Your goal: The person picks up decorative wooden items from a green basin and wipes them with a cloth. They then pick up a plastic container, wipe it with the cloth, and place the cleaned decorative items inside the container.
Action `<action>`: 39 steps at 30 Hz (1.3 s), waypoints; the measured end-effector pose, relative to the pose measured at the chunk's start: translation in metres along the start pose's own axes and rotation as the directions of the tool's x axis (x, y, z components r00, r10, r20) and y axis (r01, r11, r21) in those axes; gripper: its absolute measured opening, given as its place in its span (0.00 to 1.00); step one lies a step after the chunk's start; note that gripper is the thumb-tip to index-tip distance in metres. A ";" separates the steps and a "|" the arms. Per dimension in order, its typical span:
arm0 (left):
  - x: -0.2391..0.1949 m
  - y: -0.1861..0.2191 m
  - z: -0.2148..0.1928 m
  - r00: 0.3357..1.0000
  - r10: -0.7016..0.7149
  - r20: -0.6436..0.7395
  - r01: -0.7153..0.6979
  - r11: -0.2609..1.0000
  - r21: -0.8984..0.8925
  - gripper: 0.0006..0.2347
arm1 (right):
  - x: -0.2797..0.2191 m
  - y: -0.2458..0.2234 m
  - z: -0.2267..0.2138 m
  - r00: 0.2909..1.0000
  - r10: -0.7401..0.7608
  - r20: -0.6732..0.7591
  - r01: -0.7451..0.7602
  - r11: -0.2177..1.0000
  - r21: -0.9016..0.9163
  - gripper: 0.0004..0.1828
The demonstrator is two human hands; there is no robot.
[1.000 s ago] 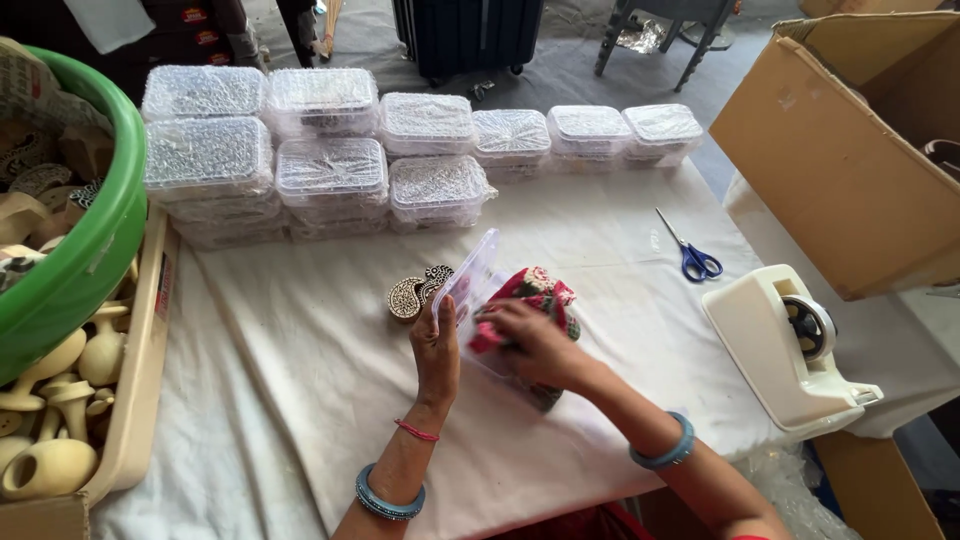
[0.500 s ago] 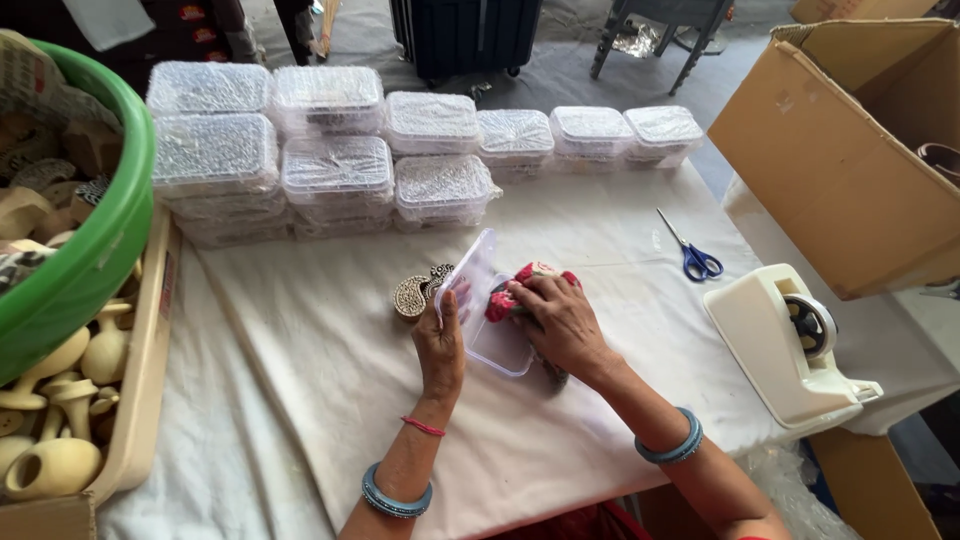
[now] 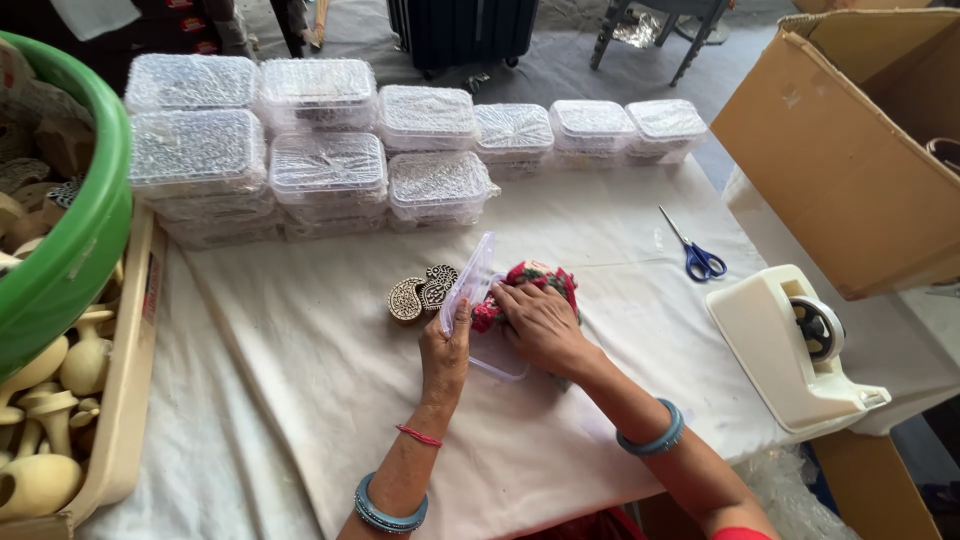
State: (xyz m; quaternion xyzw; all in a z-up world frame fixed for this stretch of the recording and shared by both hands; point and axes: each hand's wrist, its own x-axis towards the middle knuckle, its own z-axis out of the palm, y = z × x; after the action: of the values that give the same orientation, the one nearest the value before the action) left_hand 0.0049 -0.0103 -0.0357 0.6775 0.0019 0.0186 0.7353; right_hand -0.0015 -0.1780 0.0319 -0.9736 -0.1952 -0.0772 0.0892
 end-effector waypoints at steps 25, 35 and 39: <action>-0.003 0.015 0.001 0.999 0.040 -0.012 -0.040 0.999 0.030 0.18 | -0.004 0.004 -0.013 0.999 -0.044 -0.028 0.044 0.999 -0.001 0.40; -0.003 0.014 0.003 1.000 0.023 -0.008 -0.021 0.985 0.171 0.16 | 0.008 0.007 -0.005 0.991 -0.119 0.058 0.112 0.987 0.117 0.42; -0.001 0.005 0.001 0.998 -0.058 -0.027 0.061 0.982 0.181 0.16 | 0.011 0.013 -0.006 0.986 -0.141 0.084 0.119 0.967 0.224 0.34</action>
State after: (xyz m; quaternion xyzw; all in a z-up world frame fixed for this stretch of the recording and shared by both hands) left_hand 0.0038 -0.0110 -0.0304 0.7412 0.0318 0.0036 0.6706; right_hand 0.0127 -0.1870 0.0381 -0.9456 -0.2704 -0.0123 0.1807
